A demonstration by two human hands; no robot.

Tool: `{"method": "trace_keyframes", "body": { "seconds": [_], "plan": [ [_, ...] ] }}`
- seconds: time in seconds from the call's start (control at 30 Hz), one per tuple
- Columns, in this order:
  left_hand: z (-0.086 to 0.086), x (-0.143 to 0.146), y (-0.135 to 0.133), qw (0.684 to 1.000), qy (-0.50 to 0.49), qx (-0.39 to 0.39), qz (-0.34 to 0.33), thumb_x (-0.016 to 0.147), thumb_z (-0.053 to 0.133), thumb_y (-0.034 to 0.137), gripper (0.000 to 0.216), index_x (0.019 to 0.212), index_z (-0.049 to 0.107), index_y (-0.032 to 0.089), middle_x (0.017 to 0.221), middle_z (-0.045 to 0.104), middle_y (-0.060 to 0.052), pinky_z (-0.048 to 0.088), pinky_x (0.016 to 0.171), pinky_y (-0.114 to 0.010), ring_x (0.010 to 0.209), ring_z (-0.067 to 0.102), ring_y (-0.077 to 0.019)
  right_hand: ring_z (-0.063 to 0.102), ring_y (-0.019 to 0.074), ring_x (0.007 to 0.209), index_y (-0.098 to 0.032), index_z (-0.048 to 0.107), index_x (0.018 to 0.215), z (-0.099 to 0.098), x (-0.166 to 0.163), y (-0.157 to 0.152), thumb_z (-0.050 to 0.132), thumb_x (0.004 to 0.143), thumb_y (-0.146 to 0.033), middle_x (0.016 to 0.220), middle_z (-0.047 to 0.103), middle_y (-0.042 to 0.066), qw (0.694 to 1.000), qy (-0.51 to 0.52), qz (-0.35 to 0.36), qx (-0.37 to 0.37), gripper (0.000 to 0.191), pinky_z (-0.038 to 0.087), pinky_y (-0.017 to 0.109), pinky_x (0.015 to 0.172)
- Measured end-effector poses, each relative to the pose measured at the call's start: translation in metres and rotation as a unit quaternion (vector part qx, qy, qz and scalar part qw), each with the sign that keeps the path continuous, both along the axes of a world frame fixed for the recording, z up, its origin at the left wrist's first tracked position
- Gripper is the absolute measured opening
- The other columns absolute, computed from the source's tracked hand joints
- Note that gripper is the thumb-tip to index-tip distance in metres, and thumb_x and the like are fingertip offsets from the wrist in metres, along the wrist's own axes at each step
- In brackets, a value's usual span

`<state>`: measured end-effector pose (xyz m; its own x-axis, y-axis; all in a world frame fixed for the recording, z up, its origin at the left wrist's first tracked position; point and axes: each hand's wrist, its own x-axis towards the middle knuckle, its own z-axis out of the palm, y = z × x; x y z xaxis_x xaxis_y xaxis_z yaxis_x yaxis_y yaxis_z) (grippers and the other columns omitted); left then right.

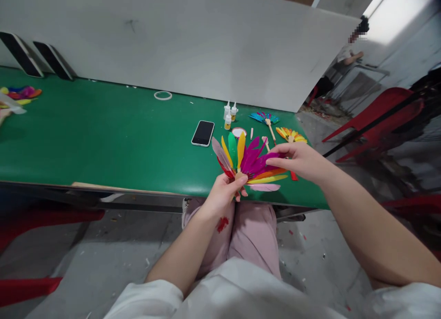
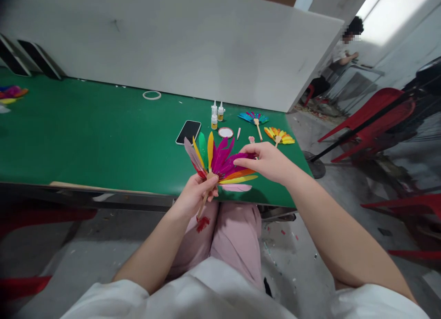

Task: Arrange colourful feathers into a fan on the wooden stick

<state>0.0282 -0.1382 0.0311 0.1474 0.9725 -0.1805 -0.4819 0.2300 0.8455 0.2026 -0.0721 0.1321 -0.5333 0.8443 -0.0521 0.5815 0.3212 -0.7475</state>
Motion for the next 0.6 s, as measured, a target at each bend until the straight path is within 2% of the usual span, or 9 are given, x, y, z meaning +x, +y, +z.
{"method": "trace_keyframes", "body": {
  "seconds": [0.27, 0.6],
  "plan": [
    [-0.0021, 0.0001, 0.0004, 1.0, -0.001, 0.007, -0.005, 0.064, 0.067, 0.037, 0.029, 0.072, 0.052, 0.013, 0.054, 0.05, 0.003, 0.031, 0.035, -0.016, 0.046, 0.05, -0.007, 0.062, 0.0181, 0.073, -0.02, 0.065, 0.079, -0.0006, -0.0062, -0.0032, 0.057, 0.073, -0.04, 0.077, 0.067, 0.002, 0.999, 0.039, -0.004, -0.031, 0.023, 0.051, 0.031, 0.065],
    [-0.0022, -0.0004, 0.0002, 1.0, -0.002, 0.003, 0.002, 0.063, 0.068, 0.038, 0.031, 0.073, 0.053, 0.013, 0.054, 0.051, 0.003, 0.031, 0.036, -0.016, 0.045, 0.051, -0.0075, 0.06, 0.0158, 0.064, -0.019, 0.065, 0.076, 0.0004, -0.0097, -0.0046, 0.055, 0.074, -0.038, 0.07, 0.066, 0.001, 1.0, 0.004, 0.0, 0.021, 0.022, 0.049, 0.028, 0.058]
  ]
}}
